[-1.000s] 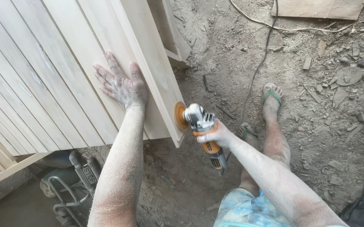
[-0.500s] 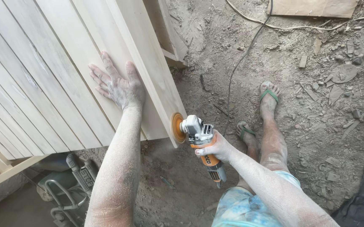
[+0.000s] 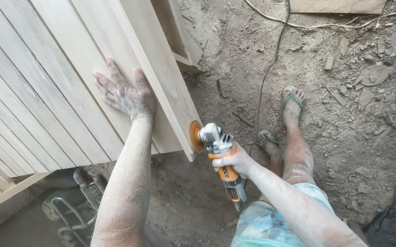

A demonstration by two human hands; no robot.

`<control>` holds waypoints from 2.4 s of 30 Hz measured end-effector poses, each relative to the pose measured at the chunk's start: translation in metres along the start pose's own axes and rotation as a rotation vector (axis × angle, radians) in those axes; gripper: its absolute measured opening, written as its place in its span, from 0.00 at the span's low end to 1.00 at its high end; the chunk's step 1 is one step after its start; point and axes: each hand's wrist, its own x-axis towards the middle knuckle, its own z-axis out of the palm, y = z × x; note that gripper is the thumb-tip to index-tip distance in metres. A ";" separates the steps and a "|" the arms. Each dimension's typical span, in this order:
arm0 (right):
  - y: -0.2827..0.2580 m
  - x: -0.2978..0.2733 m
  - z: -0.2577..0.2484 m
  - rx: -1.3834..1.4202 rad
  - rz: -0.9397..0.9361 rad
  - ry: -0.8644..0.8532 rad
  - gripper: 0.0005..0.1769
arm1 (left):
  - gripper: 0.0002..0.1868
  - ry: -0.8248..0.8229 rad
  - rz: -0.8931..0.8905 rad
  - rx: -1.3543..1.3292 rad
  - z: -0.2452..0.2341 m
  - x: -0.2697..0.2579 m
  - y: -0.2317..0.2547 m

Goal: The person uses an electric sander to smooth the surface of a wooden slatted panel. They move the sander along the planks and edges, holding the panel steady with the other hand.

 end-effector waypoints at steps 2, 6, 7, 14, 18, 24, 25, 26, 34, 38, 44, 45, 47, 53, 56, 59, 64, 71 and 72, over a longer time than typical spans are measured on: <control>-0.001 0.008 -0.004 0.040 0.057 0.060 0.24 | 0.43 -0.011 -0.007 0.012 -0.001 0.000 -0.001; -0.008 0.022 -0.014 -0.013 0.032 0.042 0.21 | 0.43 -0.018 -0.019 0.032 -0.001 0.004 0.004; -0.009 0.021 -0.014 -0.037 0.008 0.024 0.21 | 0.43 -0.024 -0.025 0.035 -0.001 0.005 0.007; 0.007 0.001 -0.002 0.065 -0.010 -0.017 0.23 | 0.44 0.028 0.031 -0.024 -0.003 0.005 0.007; 0.011 0.016 -0.021 -0.019 0.019 0.019 0.21 | 0.44 0.003 0.003 -0.009 -0.001 -0.004 0.000; -0.024 0.076 -0.041 -0.108 -0.072 -0.030 0.25 | 0.45 0.017 0.014 -0.011 -0.002 -0.004 -0.001; -0.038 0.087 -0.041 -0.130 -0.100 -0.028 0.25 | 0.45 0.017 0.022 -0.019 0.000 -0.002 0.000; -0.051 0.096 -0.038 -0.146 -0.124 -0.033 0.28 | 0.45 0.018 0.029 -0.017 0.001 -0.001 0.001; -0.130 0.134 -0.020 -0.225 -0.107 -0.032 0.30 | 0.44 0.011 0.030 -0.011 0.002 0.002 0.002; -0.100 0.109 -0.021 -0.305 -0.150 -0.039 0.33 | 0.42 0.014 0.020 0.006 0.002 0.001 0.001; -0.021 0.055 -0.036 -0.216 -0.026 -0.033 0.29 | 0.42 0.020 0.012 -0.023 -0.001 -0.003 0.004; -0.013 0.051 -0.039 -0.222 -0.049 -0.041 0.29 | 0.42 0.030 0.014 -0.032 -0.001 -0.001 0.007; -0.001 0.046 -0.046 -0.209 -0.058 -0.043 0.27 | 0.42 0.038 0.014 -0.032 -0.002 -0.001 0.009; -0.022 0.080 -0.054 -0.269 -0.089 -0.030 0.28 | 0.42 0.034 0.016 -0.045 -0.002 -0.001 0.008; -0.055 0.107 -0.047 -0.295 -0.083 -0.011 0.29 | 0.42 0.032 0.028 -0.037 -0.002 -0.004 0.003; -0.098 0.129 -0.040 -0.322 -0.180 -0.036 0.30 | 0.43 0.046 0.054 -0.036 0.001 -0.001 0.004; -0.132 0.151 -0.032 -0.308 -0.115 -0.046 0.28 | 0.43 0.024 0.022 -0.038 -0.001 -0.004 0.002; -0.071 0.107 -0.038 -0.263 -0.111 -0.055 0.37 | 0.44 -0.016 0.014 -0.020 0.000 -0.004 0.000; -0.058 0.094 -0.039 -0.227 -0.078 -0.072 0.37 | 0.44 -0.030 0.012 -0.009 -0.002 -0.002 0.002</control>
